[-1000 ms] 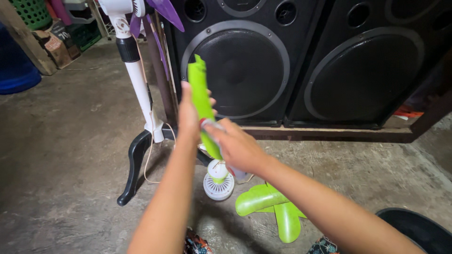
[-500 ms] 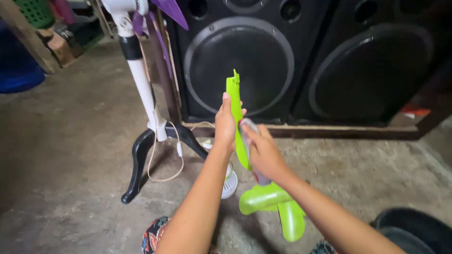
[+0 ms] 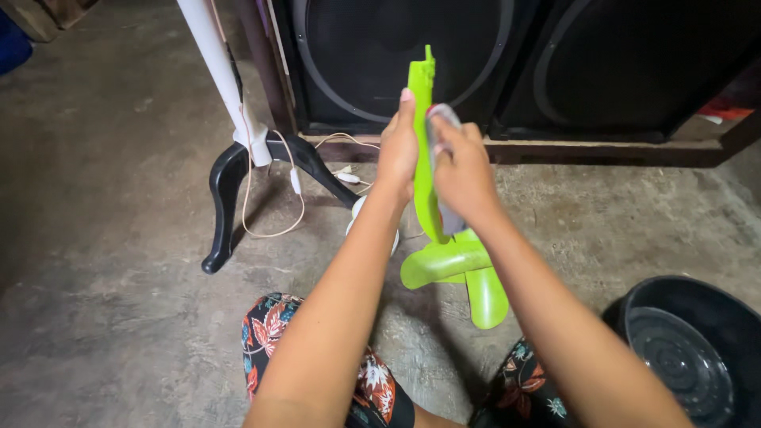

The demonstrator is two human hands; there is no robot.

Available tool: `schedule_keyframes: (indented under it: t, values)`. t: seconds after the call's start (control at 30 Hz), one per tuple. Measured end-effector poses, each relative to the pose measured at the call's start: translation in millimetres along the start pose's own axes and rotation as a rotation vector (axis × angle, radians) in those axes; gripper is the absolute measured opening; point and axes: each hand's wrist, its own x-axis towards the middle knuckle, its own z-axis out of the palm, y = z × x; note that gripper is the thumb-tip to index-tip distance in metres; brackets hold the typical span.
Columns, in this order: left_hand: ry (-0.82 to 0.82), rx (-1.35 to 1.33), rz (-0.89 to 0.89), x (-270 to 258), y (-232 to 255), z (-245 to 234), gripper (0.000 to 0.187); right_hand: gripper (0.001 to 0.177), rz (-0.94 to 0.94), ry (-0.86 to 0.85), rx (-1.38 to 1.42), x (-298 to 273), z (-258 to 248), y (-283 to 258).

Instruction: The person disassembles a green electric fan by removing its blades from the central hub. They then wipe each blade with a wet cloth, cleaning both sides before placing them on the floor.

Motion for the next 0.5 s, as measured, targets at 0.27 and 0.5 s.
schedule_keyframes:
  t: [0.27, 0.5]
  values:
    - [-0.078, -0.04, 0.017, -25.2, 6.0, 10.5, 0.057, 0.049, 0.028, 0.093, -0.001, 3.9, -4.3, -13.5]
    - [-0.042, 0.074, 0.055, -23.9, 21.4, 30.2, 0.053, 0.052, -0.005, 0.151, 0.055, -16.8, 3.8, -24.3]
